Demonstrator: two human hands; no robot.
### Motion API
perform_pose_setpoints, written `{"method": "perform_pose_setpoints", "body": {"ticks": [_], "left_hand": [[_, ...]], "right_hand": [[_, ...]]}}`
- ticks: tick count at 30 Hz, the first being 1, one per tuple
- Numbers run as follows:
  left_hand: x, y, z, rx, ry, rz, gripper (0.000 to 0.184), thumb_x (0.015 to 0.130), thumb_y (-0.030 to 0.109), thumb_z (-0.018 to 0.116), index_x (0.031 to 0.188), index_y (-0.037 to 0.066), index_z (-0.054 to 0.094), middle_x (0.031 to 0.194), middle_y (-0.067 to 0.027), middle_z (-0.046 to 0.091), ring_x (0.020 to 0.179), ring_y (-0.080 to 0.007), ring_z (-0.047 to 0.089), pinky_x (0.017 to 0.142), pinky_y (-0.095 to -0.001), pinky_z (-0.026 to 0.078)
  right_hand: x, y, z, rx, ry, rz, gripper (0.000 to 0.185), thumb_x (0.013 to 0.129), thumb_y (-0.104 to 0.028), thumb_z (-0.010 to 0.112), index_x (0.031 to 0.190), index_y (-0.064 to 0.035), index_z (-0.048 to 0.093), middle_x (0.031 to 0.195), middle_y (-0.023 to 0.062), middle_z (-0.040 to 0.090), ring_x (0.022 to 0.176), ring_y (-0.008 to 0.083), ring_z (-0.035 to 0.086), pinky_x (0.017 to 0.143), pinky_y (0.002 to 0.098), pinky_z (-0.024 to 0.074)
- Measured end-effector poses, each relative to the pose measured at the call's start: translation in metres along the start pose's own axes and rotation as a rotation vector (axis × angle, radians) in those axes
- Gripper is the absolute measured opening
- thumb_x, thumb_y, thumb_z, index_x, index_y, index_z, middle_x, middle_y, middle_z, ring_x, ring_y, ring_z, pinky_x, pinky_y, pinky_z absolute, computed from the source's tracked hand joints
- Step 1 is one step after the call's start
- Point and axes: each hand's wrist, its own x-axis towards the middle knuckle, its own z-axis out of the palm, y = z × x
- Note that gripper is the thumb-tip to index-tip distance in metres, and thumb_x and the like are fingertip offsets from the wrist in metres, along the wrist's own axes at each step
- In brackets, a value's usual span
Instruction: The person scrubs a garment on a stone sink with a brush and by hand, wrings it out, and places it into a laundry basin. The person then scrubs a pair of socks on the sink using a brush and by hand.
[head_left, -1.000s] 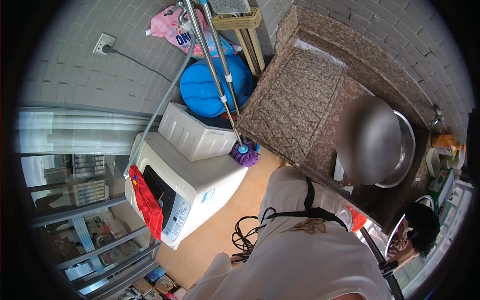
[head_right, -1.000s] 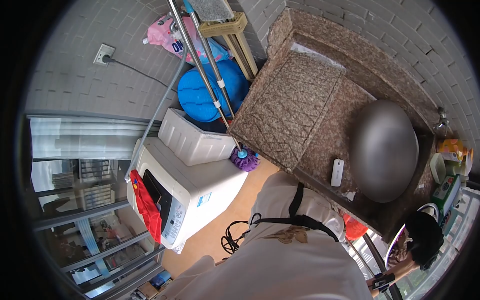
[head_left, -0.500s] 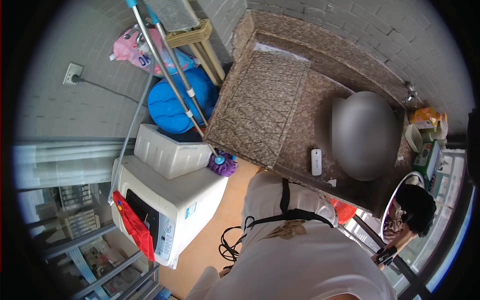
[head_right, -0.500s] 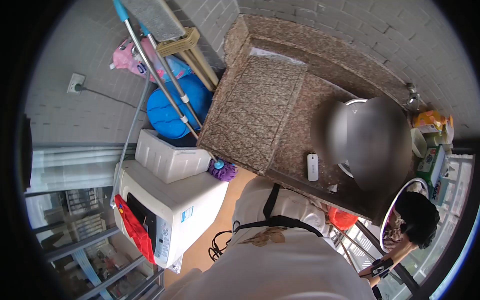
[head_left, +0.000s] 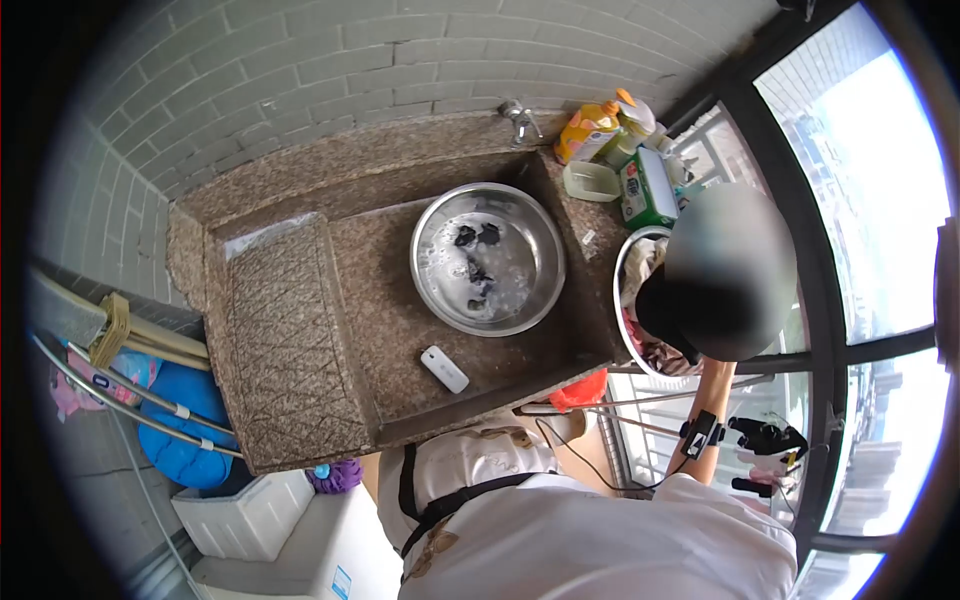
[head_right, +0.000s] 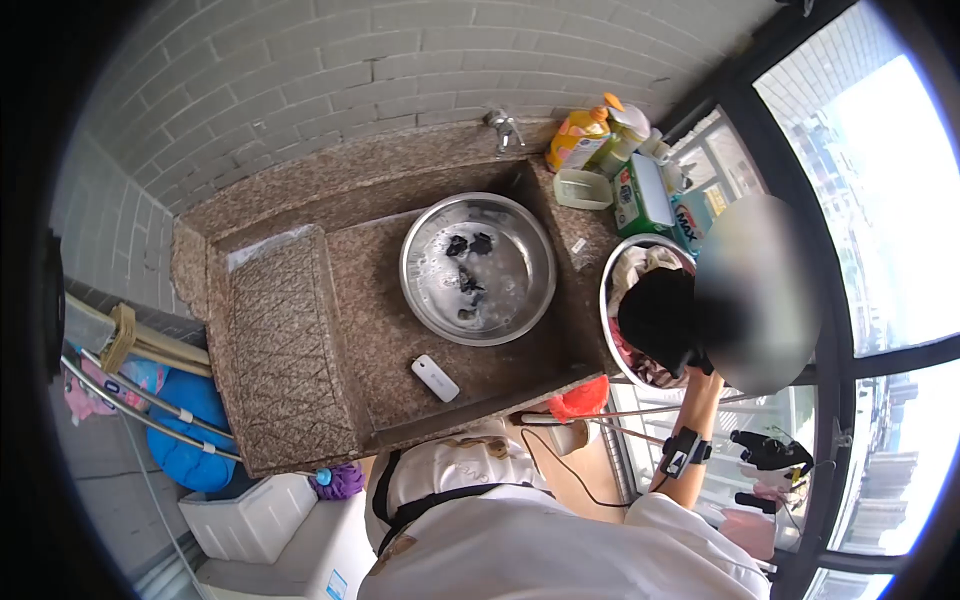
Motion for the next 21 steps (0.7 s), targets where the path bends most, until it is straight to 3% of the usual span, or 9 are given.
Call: {"method": "perform_pose_setpoints", "body": {"ticks": [5,6,8,11,12,13,17,20,21], "left_hand": [[0.043,0.021,-0.029,0.086,0.05,0.007,0.031,0.09,0.025,0.059,0.108,0.001,0.058,0.102,-0.0125,0.063,0.092,-0.0209,0.062,0.08,-0.0302,0.049],[0.055,0.022,-0.039,0.105,0.065,0.015,0.031,0.09,0.025,0.059,0.108,0.001,0.058,0.102,-0.0125,0.063,0.092,-0.0208,0.062,0.08,-0.0302,0.049],[0.076,0.025,-0.06,0.136,0.097,0.04,0.031,0.09,0.025,0.059,0.108,0.001,0.058,0.102,-0.0125,0.063,0.092,-0.0208,0.062,0.081,-0.0301,0.049],[0.135,0.019,-0.111,0.178,0.149,0.115,0.03,0.09,0.025,0.059,0.108,0.001,0.058,0.102,-0.0125,0.063,0.092,-0.0207,0.062,0.081,-0.03,0.049],[0.148,0.03,-0.125,0.194,0.169,0.134,0.03,0.09,0.025,0.059,0.108,0.001,0.058,0.102,-0.0125,0.063,0.092,-0.0207,0.062,0.081,-0.03,0.049],[0.146,0.053,-0.124,0.264,0.148,0.271,0.03,0.09,0.024,0.059,0.109,0.0,0.058,0.103,-0.0131,0.063,0.094,-0.0214,0.061,0.082,-0.0306,0.048],[0.122,0.156,-0.099,0.445,0.074,0.74,0.031,0.091,0.02,0.057,0.113,-0.002,0.057,0.108,-0.0154,0.06,0.099,-0.0242,0.057,0.086,-0.0328,0.046],[0.114,0.196,-0.108,0.748,0.076,1.032,0.036,0.091,0.025,0.059,0.114,-0.002,0.057,0.107,-0.0159,0.061,0.1,-0.0238,0.057,0.088,-0.0341,0.045],[0.095,0.216,-0.111,0.911,0.145,0.931,0.039,0.091,0.03,0.059,0.113,-0.003,0.058,0.108,-0.0154,0.062,0.1,-0.0241,0.056,0.09,-0.0356,0.044]], "right_hand": [[0.018,-0.016,0.008,-0.122,-0.04,-0.039,0.047,0.096,-0.022,0.043,0.14,-0.0107,0.033,0.131,0.0096,0.05,0.118,0.0215,0.049,0.099,0.0331,0.0385],[0.015,-0.023,0.016,-0.346,-0.089,-0.096,0.047,0.092,-0.011,0.047,0.138,-0.0078,0.036,0.137,0.0128,0.043,0.127,0.0207,0.04,0.105,0.03,0.0289],[0.027,-0.016,0.009,-0.69,-0.126,-0.257,0.05,0.087,-0.001,0.051,0.136,-0.0045,0.039,0.137,0.0145,0.043,0.125,0.0216,0.042,0.104,0.0299,0.0297],[0.046,0.009,-0.009,-0.622,-0.305,-0.223,0.054,0.083,0.006,0.053,0.134,-0.0024,0.04,0.135,0.0144,0.046,0.123,0.0232,0.043,0.103,0.0289,0.0296],[0.041,0.0,0.0,-0.84,-0.388,-0.416,0.044,0.089,-0.006,0.051,0.131,-0.0012,0.044,0.132,0.0131,0.049,0.122,0.0221,0.045,0.102,0.0286,0.0314],[0.04,0.0,0.003,-0.864,-0.411,-0.458,0.043,0.089,-0.007,0.051,0.131,-0.0012,0.044,0.132,0.0129,0.049,0.121,0.022,0.045,0.102,0.0287,0.0316],[0.053,0.022,0.012,-0.721,-0.329,-0.349,0.042,0.09,-0.013,0.049,0.13,-0.0011,0.045,0.13,0.0124,0.05,0.12,0.0215,0.046,0.101,0.029,0.0325],[0.074,0.034,0.015,-0.603,-0.235,-0.277,0.042,0.091,-0.017,0.047,0.13,-0.0011,0.046,0.129,0.0121,0.051,0.12,0.0212,0.046,0.101,0.0293,0.0332],[0.083,0.036,0.015,-0.574,-0.218,-0.253,0.042,0.091,-0.019,0.046,0.129,-0.001,0.046,0.129,0.0119,0.051,0.119,0.021,0.046,0.1,0.0293,0.0334]]}}
